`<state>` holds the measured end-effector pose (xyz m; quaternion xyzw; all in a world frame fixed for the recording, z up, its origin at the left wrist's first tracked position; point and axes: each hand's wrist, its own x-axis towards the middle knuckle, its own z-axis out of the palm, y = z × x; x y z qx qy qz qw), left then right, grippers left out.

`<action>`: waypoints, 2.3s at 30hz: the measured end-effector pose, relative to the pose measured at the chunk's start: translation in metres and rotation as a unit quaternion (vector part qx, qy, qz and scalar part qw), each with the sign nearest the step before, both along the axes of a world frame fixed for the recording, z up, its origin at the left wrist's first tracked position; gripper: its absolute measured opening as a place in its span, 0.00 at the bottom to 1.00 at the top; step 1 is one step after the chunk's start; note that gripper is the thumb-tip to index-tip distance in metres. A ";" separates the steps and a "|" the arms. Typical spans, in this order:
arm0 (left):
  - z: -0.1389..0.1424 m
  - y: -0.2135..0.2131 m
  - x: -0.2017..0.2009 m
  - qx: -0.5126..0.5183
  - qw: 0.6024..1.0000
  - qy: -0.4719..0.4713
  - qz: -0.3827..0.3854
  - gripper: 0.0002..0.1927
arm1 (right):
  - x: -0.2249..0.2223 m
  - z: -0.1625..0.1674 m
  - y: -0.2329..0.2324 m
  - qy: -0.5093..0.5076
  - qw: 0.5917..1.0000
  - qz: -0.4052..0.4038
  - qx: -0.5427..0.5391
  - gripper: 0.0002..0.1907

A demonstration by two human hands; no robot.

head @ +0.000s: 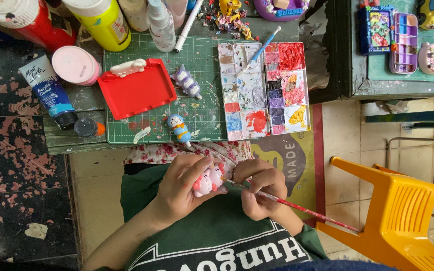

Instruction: The person paints small figurines with a fine brush, applying details to a blue cat-shaped figure and a pink figure. They dip the brush into a paint palette and water container, then carefully add paint to the figurines held in the left hand.

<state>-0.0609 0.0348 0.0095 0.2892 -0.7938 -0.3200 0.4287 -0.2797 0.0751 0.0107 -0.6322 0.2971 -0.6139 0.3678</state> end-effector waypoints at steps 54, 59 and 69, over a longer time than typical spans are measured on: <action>0.003 -0.003 0.001 -0.014 1.000 0.002 -0.015 0.51 | 0.001 0.006 -0.006 -0.001 1.000 -0.011 -0.015 0.09; 0.003 -0.003 0.000 -0.017 1.000 0.000 -0.008 0.51 | 0.001 0.006 -0.005 -0.002 1.000 -0.003 -0.009 0.09; 0.002 0.000 0.001 -0.012 1.000 0.002 -0.008 0.50 | 0.002 0.006 -0.003 -0.001 1.000 -0.003 -0.011 0.09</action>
